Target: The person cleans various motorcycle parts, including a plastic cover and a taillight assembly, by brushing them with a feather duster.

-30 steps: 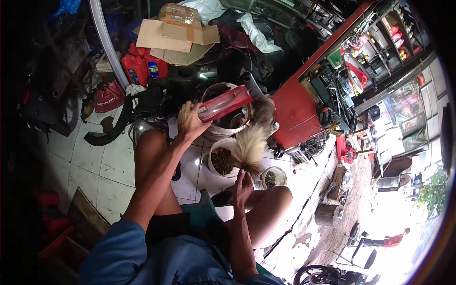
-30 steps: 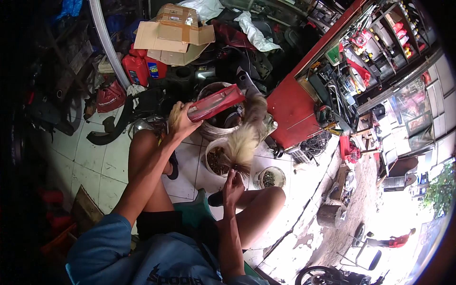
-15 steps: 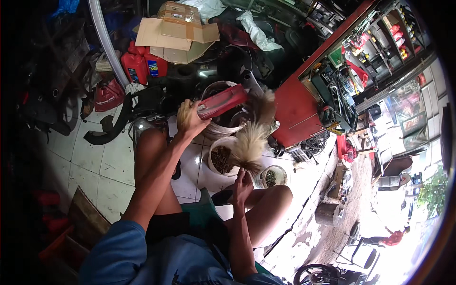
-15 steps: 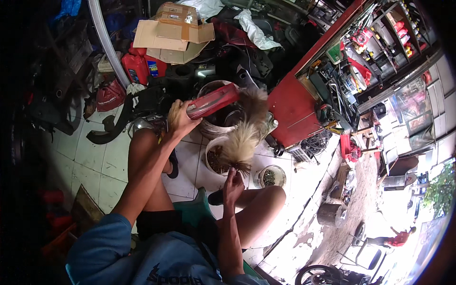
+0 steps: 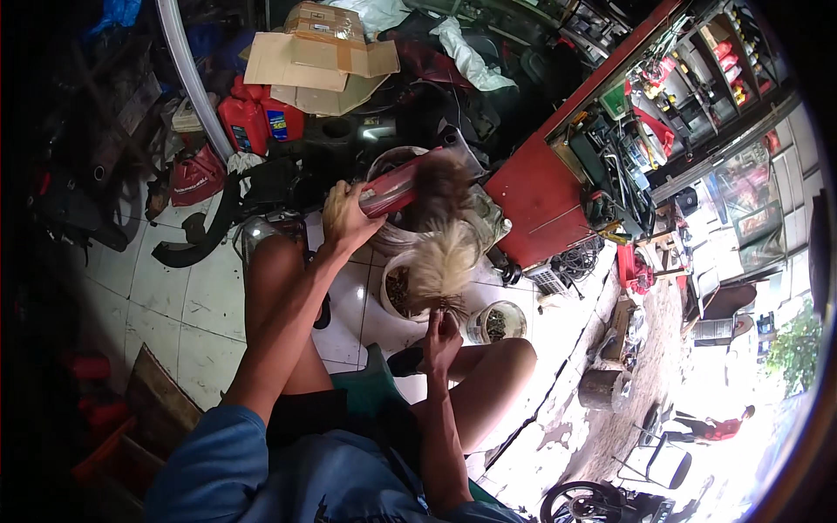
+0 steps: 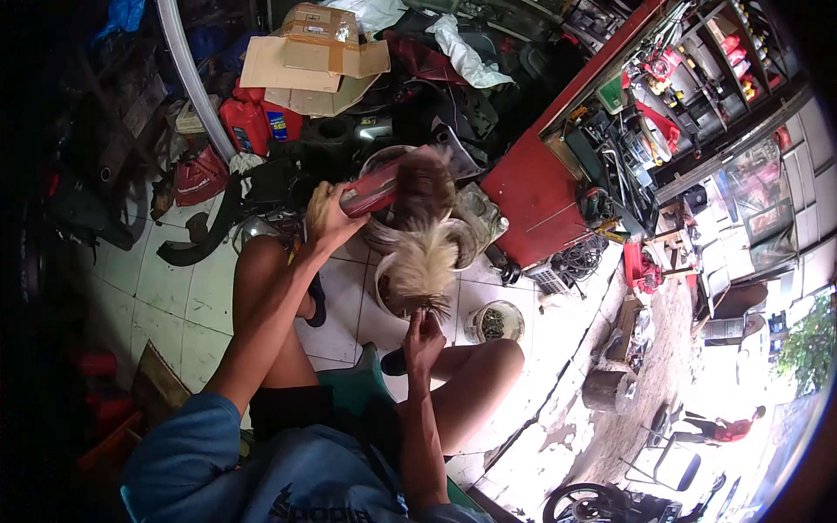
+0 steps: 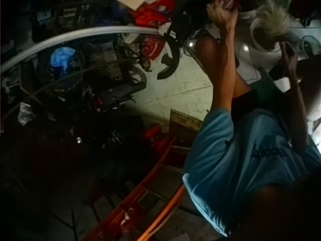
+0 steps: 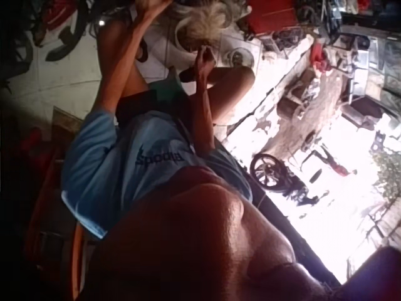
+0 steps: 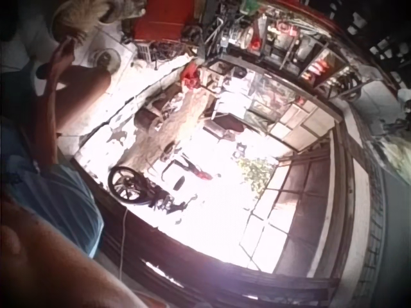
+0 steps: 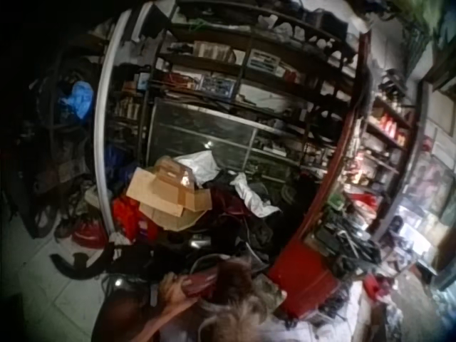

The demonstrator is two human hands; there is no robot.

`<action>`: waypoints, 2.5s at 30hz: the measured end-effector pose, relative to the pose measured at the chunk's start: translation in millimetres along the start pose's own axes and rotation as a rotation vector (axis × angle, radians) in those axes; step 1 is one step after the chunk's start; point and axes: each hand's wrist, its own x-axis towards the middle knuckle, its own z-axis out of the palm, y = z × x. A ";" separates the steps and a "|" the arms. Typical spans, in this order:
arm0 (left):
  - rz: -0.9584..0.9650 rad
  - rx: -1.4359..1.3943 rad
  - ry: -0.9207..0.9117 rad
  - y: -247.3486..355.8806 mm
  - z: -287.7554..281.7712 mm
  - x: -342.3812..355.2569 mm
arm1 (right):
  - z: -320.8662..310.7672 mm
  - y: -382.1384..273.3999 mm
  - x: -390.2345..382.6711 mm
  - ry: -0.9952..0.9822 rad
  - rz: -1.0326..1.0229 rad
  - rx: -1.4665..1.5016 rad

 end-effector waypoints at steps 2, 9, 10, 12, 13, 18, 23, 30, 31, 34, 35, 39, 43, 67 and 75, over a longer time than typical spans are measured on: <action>0.000 0.014 -0.001 2.6 0.1 -0.2 | 0.4 2.2 2.4 0.064 0.085 0.104; -0.017 -0.008 -0.006 -0.7 -1.5 0.2 | 0.9 -0.8 -0.3 0.035 0.006 0.024; -0.017 -0.003 -0.013 1.2 -2.3 0.4 | 0.2 2.1 0.5 0.071 0.017 -0.028; -0.024 -0.003 -0.023 0.8 -0.5 -1.8 | -1.2 -1.1 1.0 0.065 0.032 -0.002; -0.032 -0.003 -0.035 0.5 0.5 -2.4 | -1.8 -2.7 0.9 0.059 0.048 0.022; -0.016 -0.009 0.009 0.2 -2.2 -1.3 | -0.1 3.6 -1.5 -0.005 0.012 0.026; -0.013 -0.004 -0.006 -4.1 -1.9 -3.4 | -4.2 -17.6 -5.2 -0.010 0.018 0.035; -0.039 -0.012 -0.014 -2.9 -1.7 -3.5 | -1.1 -7.3 -3.9 0.067 0.001 0.058; -0.028 -0.020 -0.015 -4.7 -0.2 -3.9 | 0.1 -5.9 -4.0 0.046 -0.004 0.055; -0.031 -0.025 -0.004 -1.2 -2.5 -4.0 | -0.1 -8.3 -5.4 0.068 -0.106 0.070; -0.032 -0.024 -0.002 -2.0 -1.8 -3.8 | -1.4 -12.5 -5.2 0.049 -0.051 0.061; -0.040 -0.022 -0.017 -3.1 -1.9 -4.4 | -2.4 -17.8 -3.6 0.097 -0.033 0.009; -0.047 -0.031 -0.038 1.1 -6.4 -2.7 | 0.5 -7.0 -7.6 0.021 -0.108 -0.116; -0.044 -0.026 -0.040 0.3 0.6 -4.7 | -4.2 -11.1 -6.3 0.001 0.067 -0.010; -0.063 -0.032 -0.061 1.2 -1.2 -5.3 | 2.5 1.0 -6.0 0.043 0.075 0.039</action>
